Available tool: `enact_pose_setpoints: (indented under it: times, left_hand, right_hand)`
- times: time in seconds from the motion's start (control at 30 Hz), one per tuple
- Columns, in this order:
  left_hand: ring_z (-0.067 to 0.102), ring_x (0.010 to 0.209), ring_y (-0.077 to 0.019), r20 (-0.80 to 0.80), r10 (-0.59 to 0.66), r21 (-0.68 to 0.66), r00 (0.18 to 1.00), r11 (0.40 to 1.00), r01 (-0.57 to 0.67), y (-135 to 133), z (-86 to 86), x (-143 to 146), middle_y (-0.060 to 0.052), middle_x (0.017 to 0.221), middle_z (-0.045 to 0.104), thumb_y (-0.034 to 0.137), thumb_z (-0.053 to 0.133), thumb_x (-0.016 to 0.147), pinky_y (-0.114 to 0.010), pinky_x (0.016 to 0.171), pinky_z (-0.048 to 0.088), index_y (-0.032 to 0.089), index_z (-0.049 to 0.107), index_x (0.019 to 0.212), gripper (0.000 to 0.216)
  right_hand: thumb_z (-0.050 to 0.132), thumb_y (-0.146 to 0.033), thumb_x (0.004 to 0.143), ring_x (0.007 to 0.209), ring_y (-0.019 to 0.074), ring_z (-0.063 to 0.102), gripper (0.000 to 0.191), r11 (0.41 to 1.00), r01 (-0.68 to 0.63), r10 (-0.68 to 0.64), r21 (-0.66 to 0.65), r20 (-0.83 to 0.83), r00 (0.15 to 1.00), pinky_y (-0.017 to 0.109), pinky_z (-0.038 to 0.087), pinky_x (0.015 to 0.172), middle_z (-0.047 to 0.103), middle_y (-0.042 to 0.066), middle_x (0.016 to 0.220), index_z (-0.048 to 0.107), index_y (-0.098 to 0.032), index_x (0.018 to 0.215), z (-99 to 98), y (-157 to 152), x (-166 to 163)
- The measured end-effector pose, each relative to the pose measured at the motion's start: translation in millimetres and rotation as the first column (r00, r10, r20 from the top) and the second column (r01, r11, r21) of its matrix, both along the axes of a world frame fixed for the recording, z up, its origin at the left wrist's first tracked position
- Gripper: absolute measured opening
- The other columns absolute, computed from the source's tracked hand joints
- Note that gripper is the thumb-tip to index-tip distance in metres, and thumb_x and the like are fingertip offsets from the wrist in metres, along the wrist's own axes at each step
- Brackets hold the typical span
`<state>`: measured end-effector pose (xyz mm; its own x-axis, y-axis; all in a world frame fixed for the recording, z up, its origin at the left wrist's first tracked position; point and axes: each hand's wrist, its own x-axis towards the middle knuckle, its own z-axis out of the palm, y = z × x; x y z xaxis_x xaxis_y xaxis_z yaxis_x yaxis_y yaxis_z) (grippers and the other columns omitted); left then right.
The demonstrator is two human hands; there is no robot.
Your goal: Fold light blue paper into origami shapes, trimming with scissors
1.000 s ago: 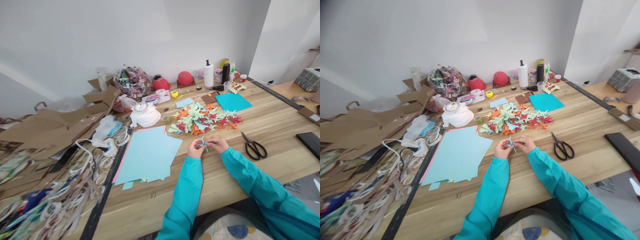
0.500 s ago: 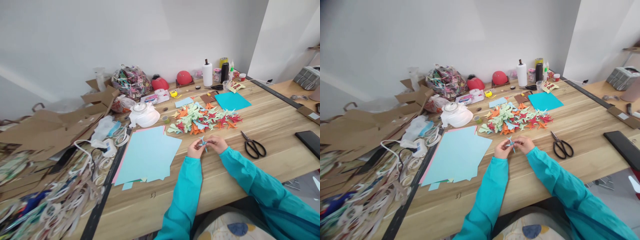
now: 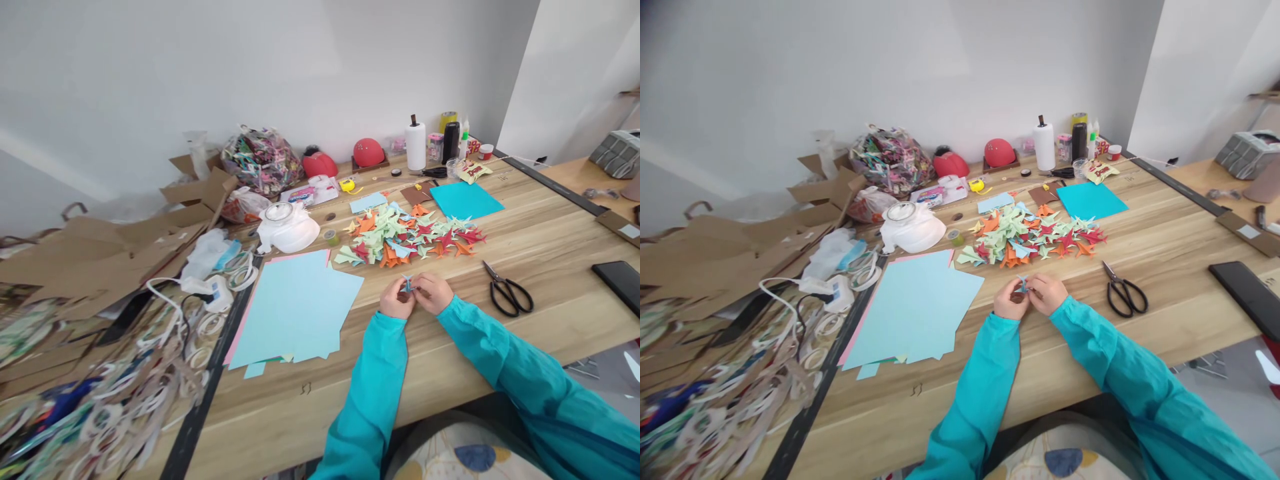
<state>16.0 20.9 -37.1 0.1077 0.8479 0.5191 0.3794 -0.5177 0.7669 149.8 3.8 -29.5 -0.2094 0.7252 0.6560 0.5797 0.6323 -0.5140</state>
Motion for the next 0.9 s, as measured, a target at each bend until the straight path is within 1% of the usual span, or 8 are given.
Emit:
enact_pose_setpoints:
  times: [0.23,0.43,0.57,0.63,0.7,0.8,0.87,0.9]
  left_hand:
    - [0.063,0.066,-0.0141,0.040,-0.001,-0.040,0.999,0.999,0.002,4.3,-3.3,-2.0,-0.005,0.078,0.067,0.016,0.061,0.060,-0.026,0.062,0.054,0.017,0.062,0.089,0.028]
    - [0.061,0.058,-0.0123,0.056,0.016,-0.058,0.998,0.998,-0.013,2.8,0.0,-2.1,-0.003,0.071,0.067,0.017,0.061,0.061,-0.022,0.055,0.051,0.017,0.064,0.082,0.021]
    - [0.061,0.059,-0.0121,0.110,0.046,-0.113,0.993,0.993,-0.033,3.5,1.4,-1.7,-0.003,0.070,0.067,0.019,0.063,0.061,-0.021,0.056,0.051,0.017,0.064,0.080,0.020]
    - [0.062,0.061,-0.0124,0.152,0.060,-0.163,0.987,0.986,-0.035,4.5,1.2,-1.2,-0.003,0.070,0.067,0.020,0.064,0.060,-0.022,0.057,0.052,0.016,0.064,0.079,0.019]
    - [0.063,0.063,-0.0128,0.211,0.073,-0.210,0.975,0.977,-0.028,5.6,0.8,-0.6,-0.004,0.072,0.068,0.020,0.065,0.058,-0.022,0.059,0.052,0.016,0.063,0.077,0.019]
    - [0.064,0.064,-0.0133,0.286,0.090,-0.242,0.954,0.970,-0.019,6.9,1.0,0.5,-0.005,0.074,0.068,0.018,0.066,0.057,-0.022,0.060,0.053,0.016,0.063,0.077,0.021]
    - [0.064,0.065,-0.0135,0.311,0.096,-0.235,0.946,0.972,-0.022,7.6,2.0,1.5,-0.005,0.075,0.069,0.018,0.067,0.056,-0.023,0.061,0.054,0.016,0.063,0.078,0.022]
    - [0.064,0.065,-0.0137,0.321,0.096,-0.230,0.942,0.973,-0.021,7.9,2.7,2.1,-0.006,0.076,0.069,0.018,0.067,0.057,-0.023,0.061,0.054,0.015,0.062,0.078,0.022]
  right_hand:
    - [0.050,-0.013,0.075,0.077,0.0145,0.059,0.014,1.000,0.022,-0.022,0.016,-0.006,1.000,0.027,0.050,0.068,0.062,0.005,0.081,0.060,-0.019,0.083,-0.7,2.5,2.4]
    - [0.050,-0.016,0.077,0.074,0.0139,0.058,0.013,0.999,0.022,-0.023,0.044,0.019,1.000,0.026,0.050,0.065,0.062,0.006,0.080,0.061,-0.019,0.084,2.9,0.5,3.2]
    - [0.050,-0.019,0.079,0.072,0.0139,0.058,0.015,0.996,0.023,-0.028,0.092,0.055,0.998,0.025,0.049,0.064,0.061,0.006,0.078,0.062,-0.019,0.089,11.2,-5.4,2.9]
    - [0.050,-0.019,0.079,0.071,0.0133,0.057,0.013,0.993,0.062,-0.064,0.103,0.017,0.998,0.025,0.049,0.064,0.061,0.006,0.077,0.063,-0.019,0.083,16.7,-10.0,4.3]
    - [0.051,-0.019,0.079,0.072,0.0133,0.057,0.012,0.981,0.163,-0.160,0.100,-0.039,0.986,0.025,0.048,0.066,0.061,0.005,0.077,0.062,-0.019,0.080,21.0,-16.6,10.2]
    - [0.051,-0.020,0.078,0.073,0.0139,0.058,0.011,0.917,0.396,-0.390,0.057,-0.092,0.916,0.025,0.048,0.067,0.062,0.005,0.078,0.062,-0.018,0.078,20.8,-32.8,33.2]
    - [0.050,-0.023,0.078,0.073,0.0156,0.057,0.013,0.808,0.589,-0.587,0.020,-0.050,0.808,0.027,0.047,0.068,0.062,0.006,0.079,0.062,-0.017,0.080,15.1,-48.6,57.3]
    - [0.050,-0.024,0.077,0.075,0.0175,0.057,0.016,0.721,0.692,-0.693,0.022,0.002,0.721,0.029,0.046,0.070,0.062,0.007,0.080,0.063,-0.017,0.082,11.2,-57.6,70.7]
